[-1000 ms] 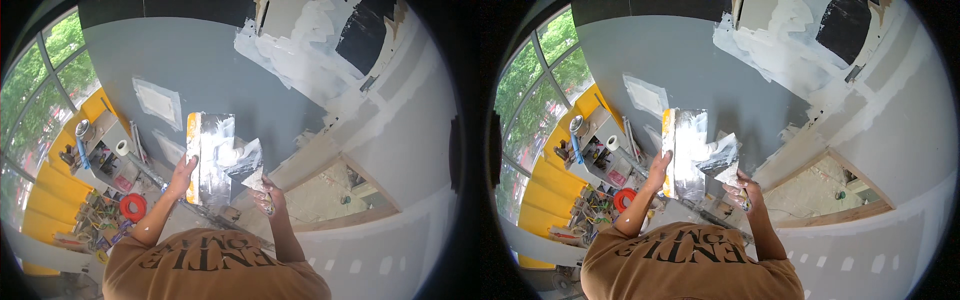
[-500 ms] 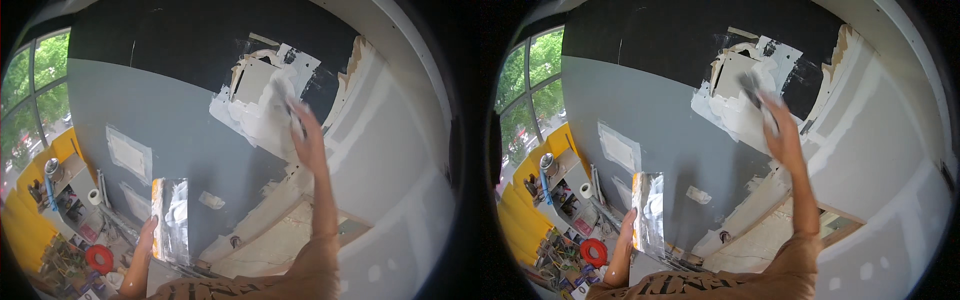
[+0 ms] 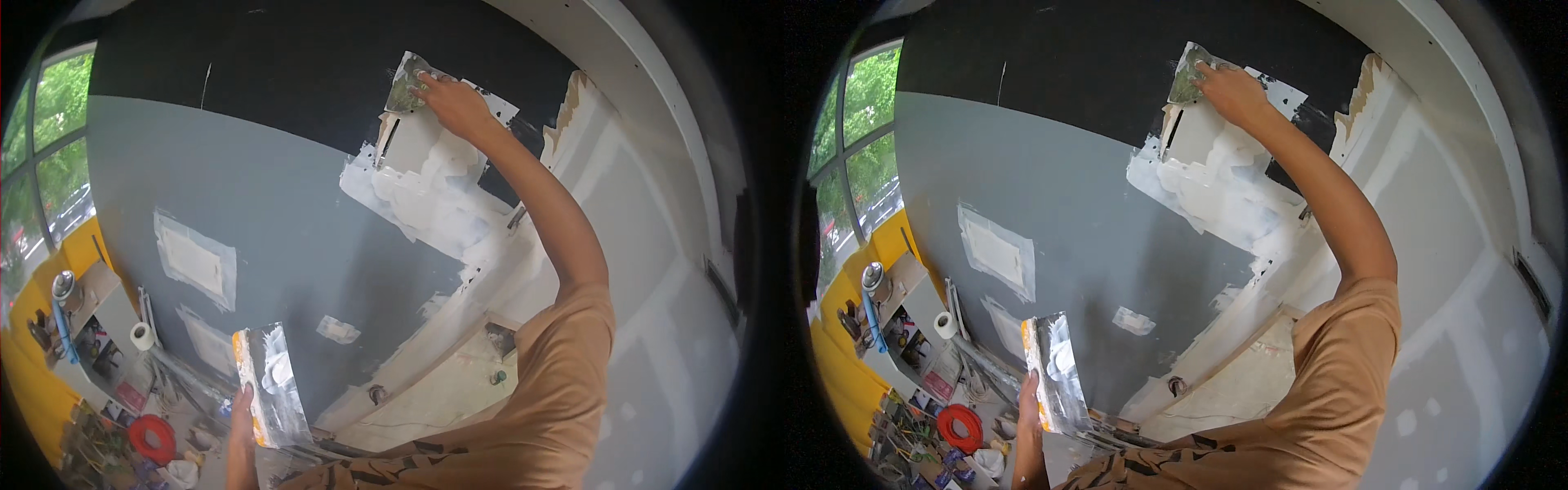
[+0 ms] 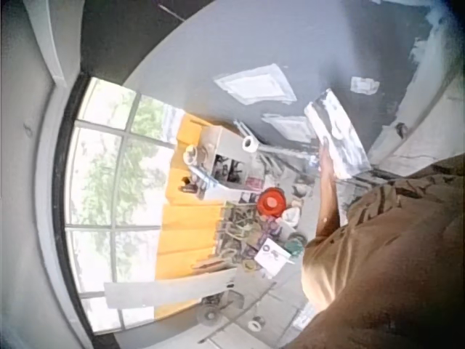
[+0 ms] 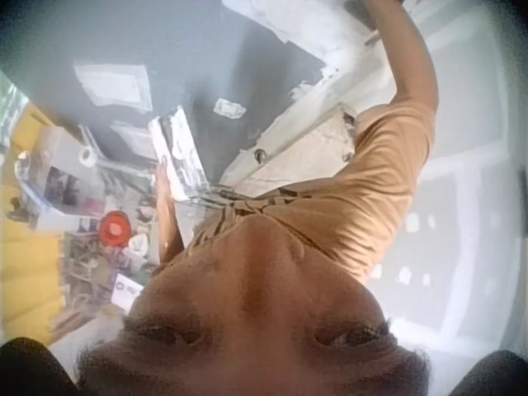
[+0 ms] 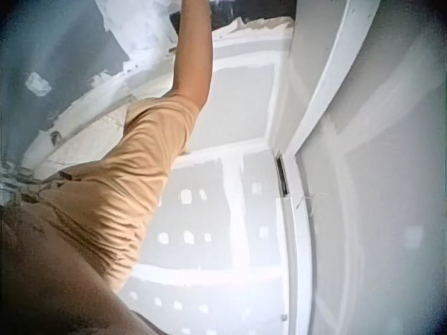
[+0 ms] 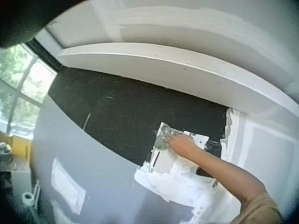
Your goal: Applying and smoothing plaster or joint compound onto a drywall surface and ceiling using a putty knife and hawk.
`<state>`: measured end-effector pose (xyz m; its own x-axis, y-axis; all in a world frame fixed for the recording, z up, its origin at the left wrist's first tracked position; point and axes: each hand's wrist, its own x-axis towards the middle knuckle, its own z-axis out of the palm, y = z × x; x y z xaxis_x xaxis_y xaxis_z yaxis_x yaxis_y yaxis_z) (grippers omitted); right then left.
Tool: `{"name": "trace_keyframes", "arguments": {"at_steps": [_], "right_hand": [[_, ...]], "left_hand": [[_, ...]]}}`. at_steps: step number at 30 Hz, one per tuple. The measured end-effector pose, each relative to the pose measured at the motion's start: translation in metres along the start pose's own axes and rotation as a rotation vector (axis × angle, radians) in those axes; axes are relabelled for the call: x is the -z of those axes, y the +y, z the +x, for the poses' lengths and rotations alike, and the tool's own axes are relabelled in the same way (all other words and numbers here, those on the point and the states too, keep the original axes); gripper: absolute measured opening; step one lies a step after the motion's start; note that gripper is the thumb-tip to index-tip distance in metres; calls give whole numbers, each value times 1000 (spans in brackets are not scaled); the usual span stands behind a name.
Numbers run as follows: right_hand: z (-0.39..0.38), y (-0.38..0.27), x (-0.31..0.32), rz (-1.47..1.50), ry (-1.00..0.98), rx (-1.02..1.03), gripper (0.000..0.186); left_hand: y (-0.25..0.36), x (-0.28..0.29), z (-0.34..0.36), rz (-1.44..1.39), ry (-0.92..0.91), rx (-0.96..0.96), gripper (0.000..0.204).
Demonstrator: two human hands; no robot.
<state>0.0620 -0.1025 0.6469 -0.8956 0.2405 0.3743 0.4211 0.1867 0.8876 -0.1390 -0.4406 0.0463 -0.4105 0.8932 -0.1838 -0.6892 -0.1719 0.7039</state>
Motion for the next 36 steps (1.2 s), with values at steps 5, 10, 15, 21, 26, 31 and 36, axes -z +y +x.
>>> {"name": "trace_keyframes", "arguments": {"at_steps": [5, 10, 15, 21, 26, 31, 36], "right_hand": [[-15, 0, 10, -50, -72, -42, 46], [-49, 10, 15, 4, -32, -92, 46], [-80, 23, 26, -35, -40, -156, 51], [-116, 34, 39, -24, -39, -206, 74], [-157, 51, 41, -16, 2, -231, 80], [-191, 64, 40, -12, -67, -259, 80], [-222, 73, 34, -12, -104, -267, 78]], "left_hand": [[-7, 12, 13, 84, 30, -28, 44], [-7, 17, 19, 73, -38, -31, 46], [14, -2, 10, 63, -127, 17, 45], [7, 10, 23, 145, -59, 24, 40], [30, -34, -3, 114, -118, 45, 44], [29, -45, -7, 115, -164, 65, 45], [27, -46, -14, 130, -205, 67, 47]]}}
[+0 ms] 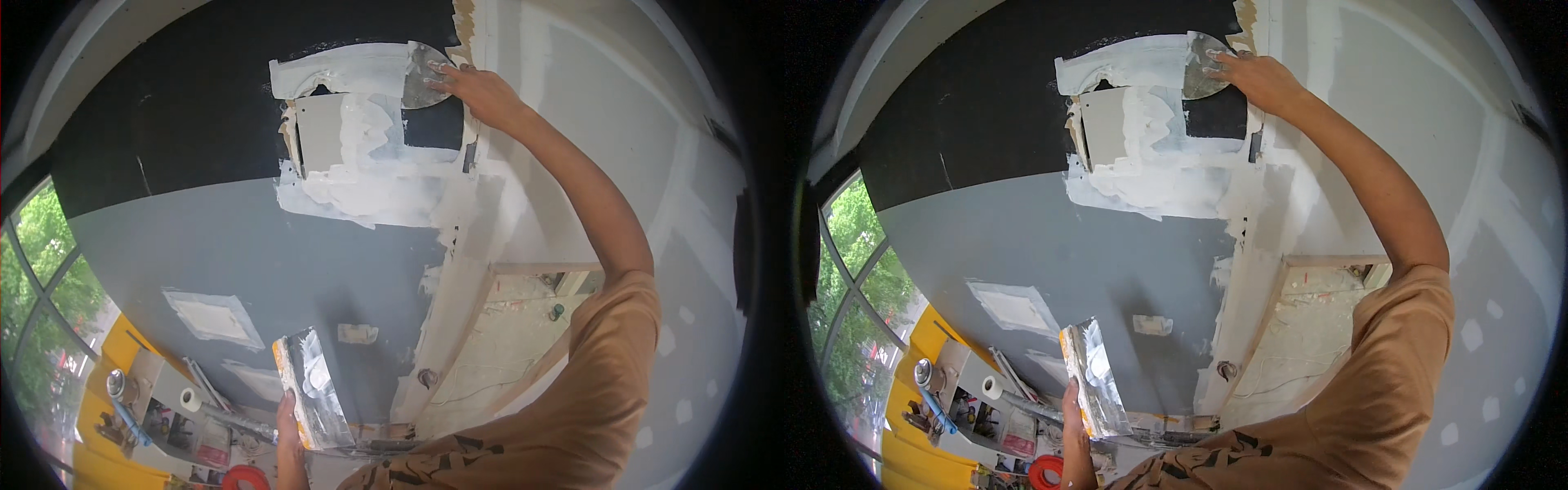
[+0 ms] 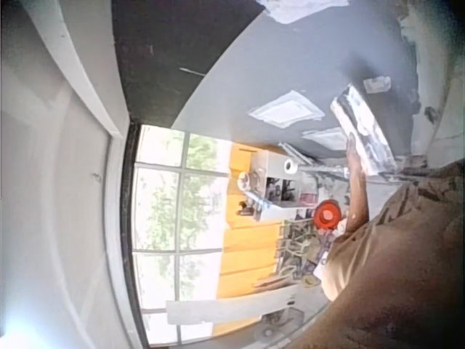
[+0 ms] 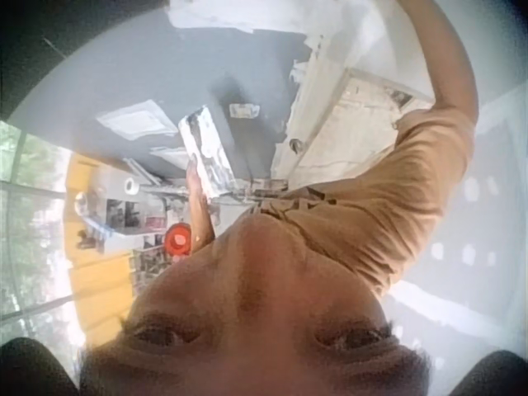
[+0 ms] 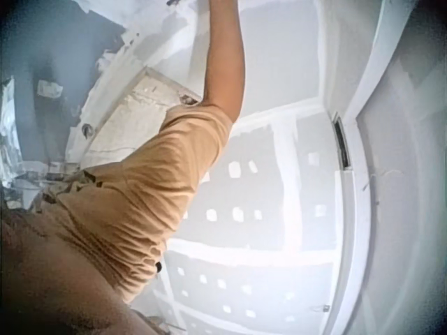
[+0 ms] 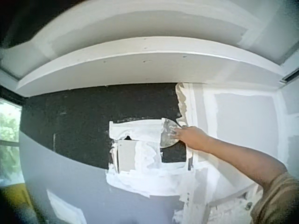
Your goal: Applying and smoothing plaster or joint compound onto a drywall surface and ceiling using a putty knife and hawk.
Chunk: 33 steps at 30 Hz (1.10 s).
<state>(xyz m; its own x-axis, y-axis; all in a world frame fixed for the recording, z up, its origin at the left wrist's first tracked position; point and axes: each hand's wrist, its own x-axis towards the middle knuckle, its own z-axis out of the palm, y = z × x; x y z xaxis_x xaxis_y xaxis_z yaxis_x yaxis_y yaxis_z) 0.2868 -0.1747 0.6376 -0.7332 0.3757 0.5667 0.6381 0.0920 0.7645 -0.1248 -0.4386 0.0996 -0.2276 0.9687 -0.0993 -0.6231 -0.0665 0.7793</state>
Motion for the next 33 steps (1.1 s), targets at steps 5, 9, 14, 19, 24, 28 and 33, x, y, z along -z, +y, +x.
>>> {"name": "trace_keyframes", "arguments": {"at_steps": [5, 9, 14, 19, 24, 28, 33], "right_hand": [[-27, 12, 11, -66, -35, -24, 67], [-75, -28, 48, 36, -84, -83, 69], [-162, -194, 82, 704, -508, -89, 76], [-194, -315, 117, 1080, -372, 277, 83], [-181, -283, 82, 827, -476, 149, 81], [-93, -210, 48, 531, -16, 94, 75], [76, -130, 46, 90, 185, 74, 51]], "left_hand": [[0, -3, -8, -46, -12, -16, 50], [-10, 6, -2, -115, -37, 28, 56], [-4, -42, 2, -190, -132, 120, 61], [-4, -88, 23, -223, -288, 115, 66], [12, -63, 15, -188, -218, 96, 62], [31, -35, -10, -282, -53, 29, 56], [1, 36, -24, -287, -60, -62, 57]]}}
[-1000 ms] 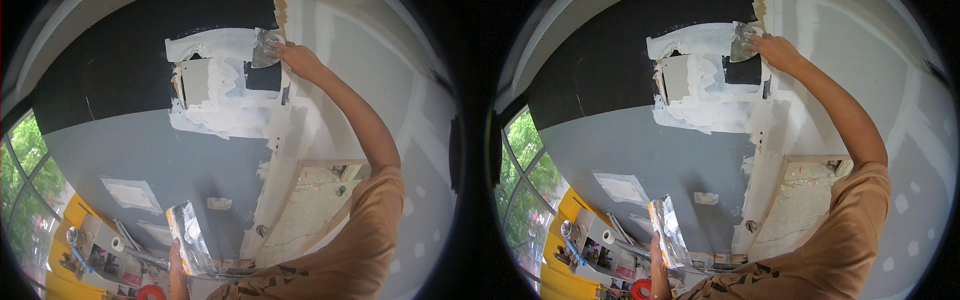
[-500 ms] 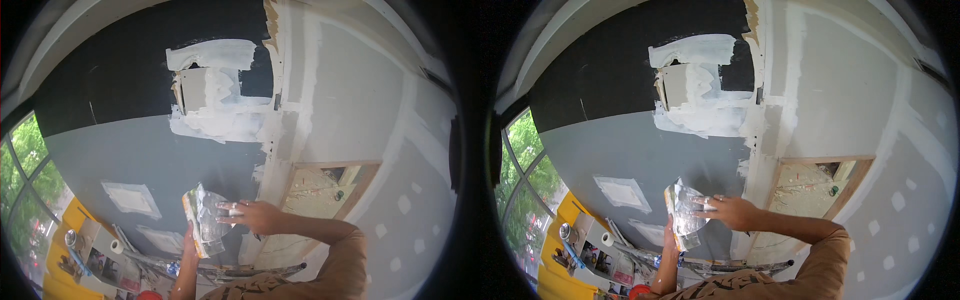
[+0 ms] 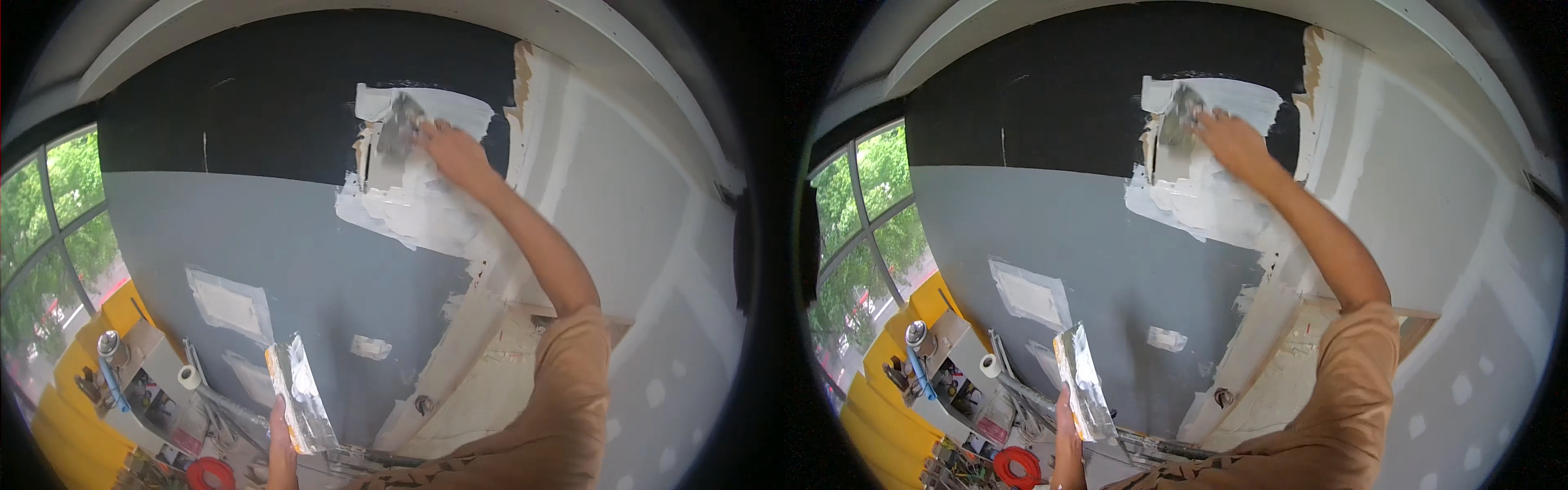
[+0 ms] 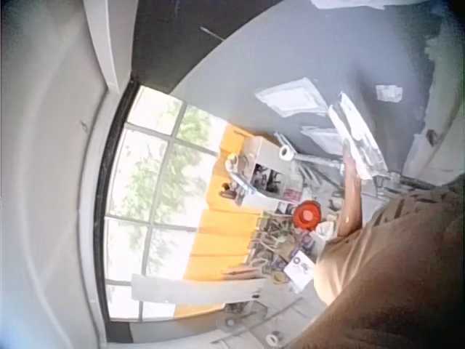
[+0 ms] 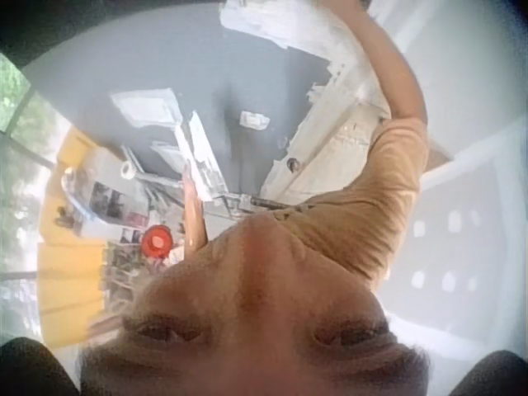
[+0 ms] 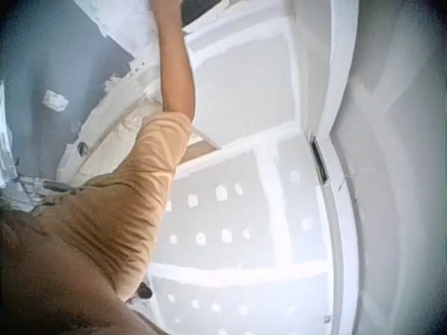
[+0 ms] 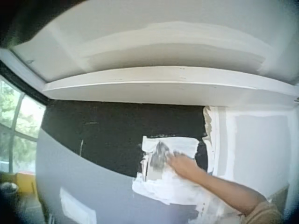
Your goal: Applying and smoothing plaster or joint compound onto a drywall surface and ceiling using a putty knife and hawk.
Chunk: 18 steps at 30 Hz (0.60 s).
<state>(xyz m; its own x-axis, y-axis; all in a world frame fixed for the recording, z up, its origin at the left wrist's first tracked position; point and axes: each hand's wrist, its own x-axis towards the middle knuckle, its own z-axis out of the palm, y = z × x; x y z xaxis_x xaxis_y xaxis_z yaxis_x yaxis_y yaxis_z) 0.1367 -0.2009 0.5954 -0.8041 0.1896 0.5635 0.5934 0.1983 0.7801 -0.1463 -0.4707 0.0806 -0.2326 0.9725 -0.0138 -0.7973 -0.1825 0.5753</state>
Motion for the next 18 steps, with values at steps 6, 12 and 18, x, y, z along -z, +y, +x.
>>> {"name": "trace_keyframes", "arguments": {"at_steps": [6, 12, 18], "right_hand": [[107, 22, -32, -30, 72, 19, 44], [120, 22, -43, -65, -32, -2, 46], [75, 49, -37, -81, -47, -18, 42]], "left_hand": [[-11, 21, -20, -62, 162, -2, 54], [-20, 34, -8, -57, 156, 10, 55], [-29, 36, 12, -29, 129, 47, 58]]}}
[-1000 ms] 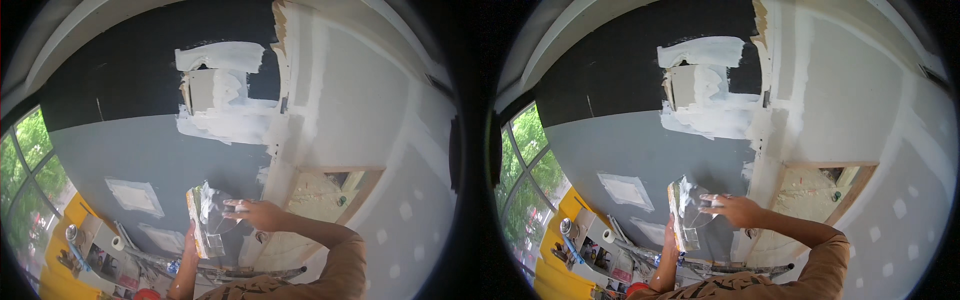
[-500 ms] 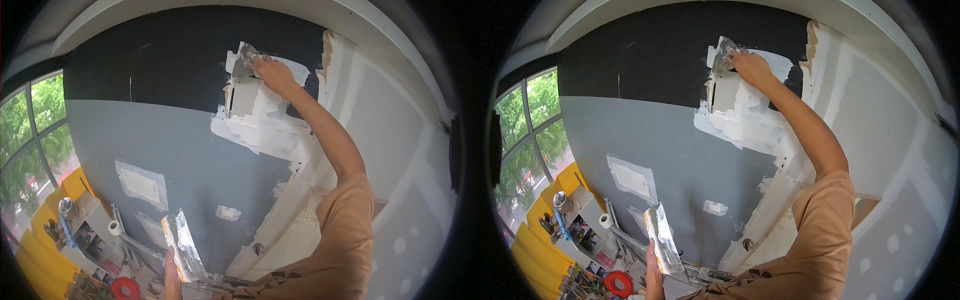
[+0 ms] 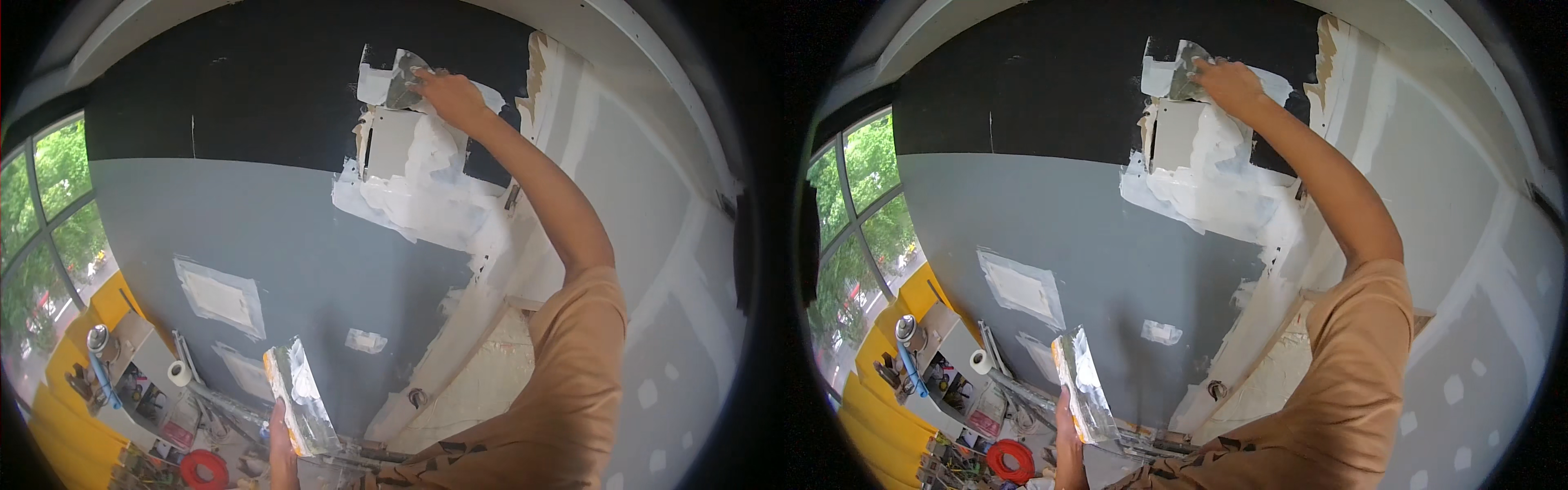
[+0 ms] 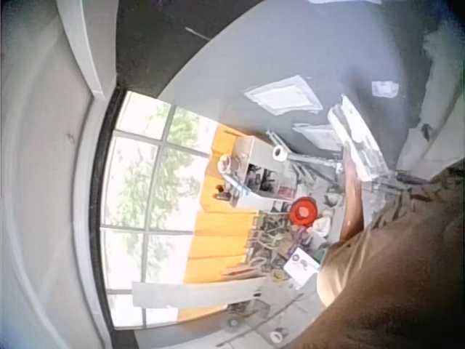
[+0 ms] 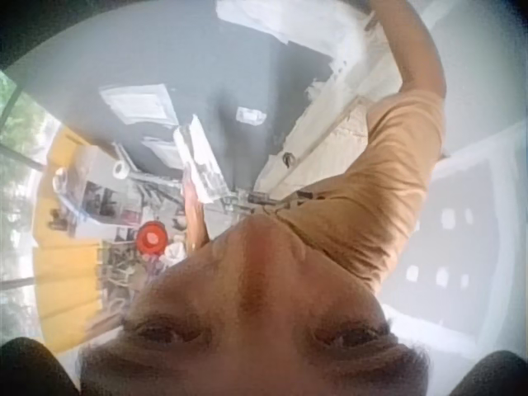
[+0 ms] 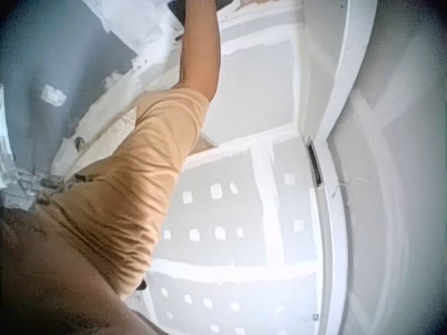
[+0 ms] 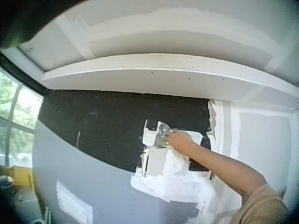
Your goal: Applying and smoothing plaster or joint compound onto a drywall surface and ceiling using a putty knife and hawk.
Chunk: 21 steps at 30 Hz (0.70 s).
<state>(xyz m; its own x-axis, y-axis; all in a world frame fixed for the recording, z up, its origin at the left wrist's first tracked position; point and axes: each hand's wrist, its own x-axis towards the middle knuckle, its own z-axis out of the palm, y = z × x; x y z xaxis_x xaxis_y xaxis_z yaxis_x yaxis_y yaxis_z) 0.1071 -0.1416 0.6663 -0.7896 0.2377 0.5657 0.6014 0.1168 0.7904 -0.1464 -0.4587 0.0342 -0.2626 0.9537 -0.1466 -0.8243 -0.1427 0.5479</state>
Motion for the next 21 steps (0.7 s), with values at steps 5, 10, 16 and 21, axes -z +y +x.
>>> {"name": "trace_keyframes", "arguments": {"at_steps": [5, 10, 16, 21], "right_hand": [[-40, 31, -7, 15, 32, 29, 50], [-69, 32, 29, 100, -42, -128, 68], [-170, -109, 67, 465, -136, -34, 48], [-281, -278, 122, 1351, -284, 157, 66]], "left_hand": [[4, -4, 7, 24, 9, -22, 55], [29, -23, -11, 62, -22, -18, 55], [49, -47, -5, 15, -163, -29, 57], [32, -85, -5, 66, -86, 65, 55]]}}
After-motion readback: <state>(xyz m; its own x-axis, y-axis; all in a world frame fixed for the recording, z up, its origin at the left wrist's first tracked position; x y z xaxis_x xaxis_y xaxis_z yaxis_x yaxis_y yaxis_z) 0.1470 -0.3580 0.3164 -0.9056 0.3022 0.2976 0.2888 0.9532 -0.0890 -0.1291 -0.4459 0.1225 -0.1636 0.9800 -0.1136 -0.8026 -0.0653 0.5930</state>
